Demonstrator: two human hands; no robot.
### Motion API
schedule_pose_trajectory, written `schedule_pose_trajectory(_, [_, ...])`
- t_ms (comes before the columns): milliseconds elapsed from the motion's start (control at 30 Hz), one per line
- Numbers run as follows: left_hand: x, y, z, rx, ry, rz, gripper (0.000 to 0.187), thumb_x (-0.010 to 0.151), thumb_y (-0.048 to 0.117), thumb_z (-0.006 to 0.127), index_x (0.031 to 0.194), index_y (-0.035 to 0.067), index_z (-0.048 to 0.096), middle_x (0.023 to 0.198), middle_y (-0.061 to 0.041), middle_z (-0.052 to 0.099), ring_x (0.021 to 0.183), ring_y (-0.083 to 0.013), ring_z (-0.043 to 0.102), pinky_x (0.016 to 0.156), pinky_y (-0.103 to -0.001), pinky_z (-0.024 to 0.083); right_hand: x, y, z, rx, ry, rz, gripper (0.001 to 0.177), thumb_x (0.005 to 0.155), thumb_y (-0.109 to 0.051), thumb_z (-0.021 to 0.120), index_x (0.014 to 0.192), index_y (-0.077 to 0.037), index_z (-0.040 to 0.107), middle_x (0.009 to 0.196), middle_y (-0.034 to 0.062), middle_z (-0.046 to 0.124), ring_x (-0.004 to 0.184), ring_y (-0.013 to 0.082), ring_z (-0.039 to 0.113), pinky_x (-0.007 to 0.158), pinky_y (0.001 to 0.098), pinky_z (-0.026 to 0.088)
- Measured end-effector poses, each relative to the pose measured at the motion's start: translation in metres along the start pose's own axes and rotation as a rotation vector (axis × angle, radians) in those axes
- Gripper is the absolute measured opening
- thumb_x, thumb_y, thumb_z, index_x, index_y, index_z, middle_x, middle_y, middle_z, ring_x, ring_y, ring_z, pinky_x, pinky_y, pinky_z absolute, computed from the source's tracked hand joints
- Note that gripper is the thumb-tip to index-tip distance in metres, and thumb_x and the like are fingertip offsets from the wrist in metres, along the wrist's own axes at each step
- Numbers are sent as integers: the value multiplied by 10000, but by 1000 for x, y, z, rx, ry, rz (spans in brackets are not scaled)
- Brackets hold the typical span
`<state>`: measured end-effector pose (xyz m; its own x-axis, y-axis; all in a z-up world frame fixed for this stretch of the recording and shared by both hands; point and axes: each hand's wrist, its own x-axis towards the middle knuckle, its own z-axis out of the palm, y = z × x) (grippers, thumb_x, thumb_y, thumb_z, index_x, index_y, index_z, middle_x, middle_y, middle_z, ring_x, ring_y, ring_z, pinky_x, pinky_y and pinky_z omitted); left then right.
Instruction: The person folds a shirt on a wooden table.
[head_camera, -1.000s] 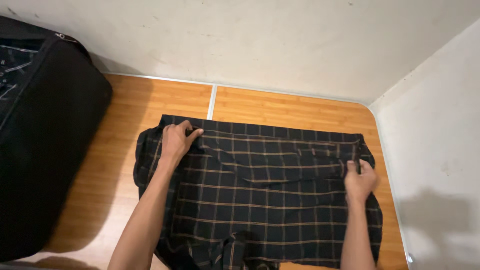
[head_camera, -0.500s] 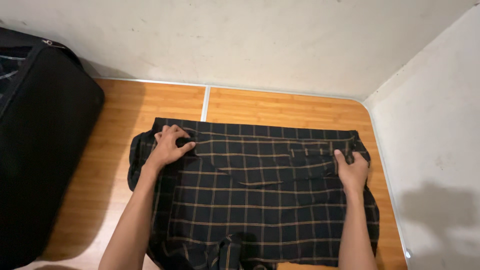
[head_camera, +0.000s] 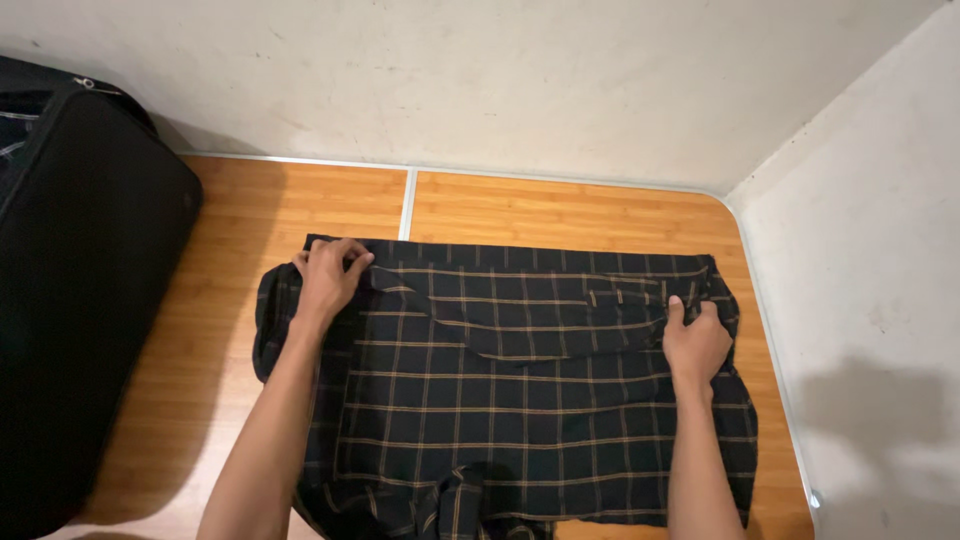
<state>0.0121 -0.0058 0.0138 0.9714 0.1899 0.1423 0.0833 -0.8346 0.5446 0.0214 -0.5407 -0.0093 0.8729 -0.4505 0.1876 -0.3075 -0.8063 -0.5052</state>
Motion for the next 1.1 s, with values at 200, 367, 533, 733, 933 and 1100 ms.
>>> schedule_pose_trajectory(200, [-20,42,17,83,341,154,312,952,311,728,1119,49,702,1110,-163,620,1118,-328,533,1005,-520,331,-28,-49,-19,-286,317,-228,579,885,-352,761,1266,70,650,1248,352,608,1209,490,530,960,640,340])
schedule_pose_trajectory(367, [-59,116,50,96,122,149,434,992,419,675,1085,-3,632,1155,-217,562,1166,-344,496,997,-496,398,-74,-122,4,75,-275,-579,507,986,-395,627,1400,-109,567,1546,169,468,1476,349,396,1221,536,273])
schedule_pose_trajectory(533, [-77,120,62,135,113,242,490,979,470,611,1223,46,643,1355,-236,539,1355,-381,451,1119,-524,348,-100,-154,28,-133,-411,-948,612,1051,-525,422,1560,-187,431,1639,157,328,1522,368,243,1217,583,180])
schedule_pose_trajectory(733, [-67,87,66,308,65,224,766,936,760,406,1470,230,555,1606,-250,344,1527,-397,244,1226,-534,178,-67,-117,27,-484,-557,-681,711,1018,-633,225,1616,-251,176,1683,121,119,1538,325,70,1212,563,27])
schedule_pose_trajectory(933, [-54,68,57,332,91,149,843,910,825,391,1533,269,509,1614,-240,341,1524,-412,253,1226,-551,188,-20,-34,16,-429,-394,-510,708,1051,-572,257,1642,-184,209,1689,158,163,1549,313,120,1241,562,61])
schedule_pose_trajectory(1100, [-51,50,50,381,90,74,825,911,813,411,1536,283,506,1618,-209,350,1523,-439,253,1226,-560,198,-16,-10,14,-245,-233,-452,690,1056,-532,345,1598,-106,339,1666,240,231,1548,411,164,1228,556,139])
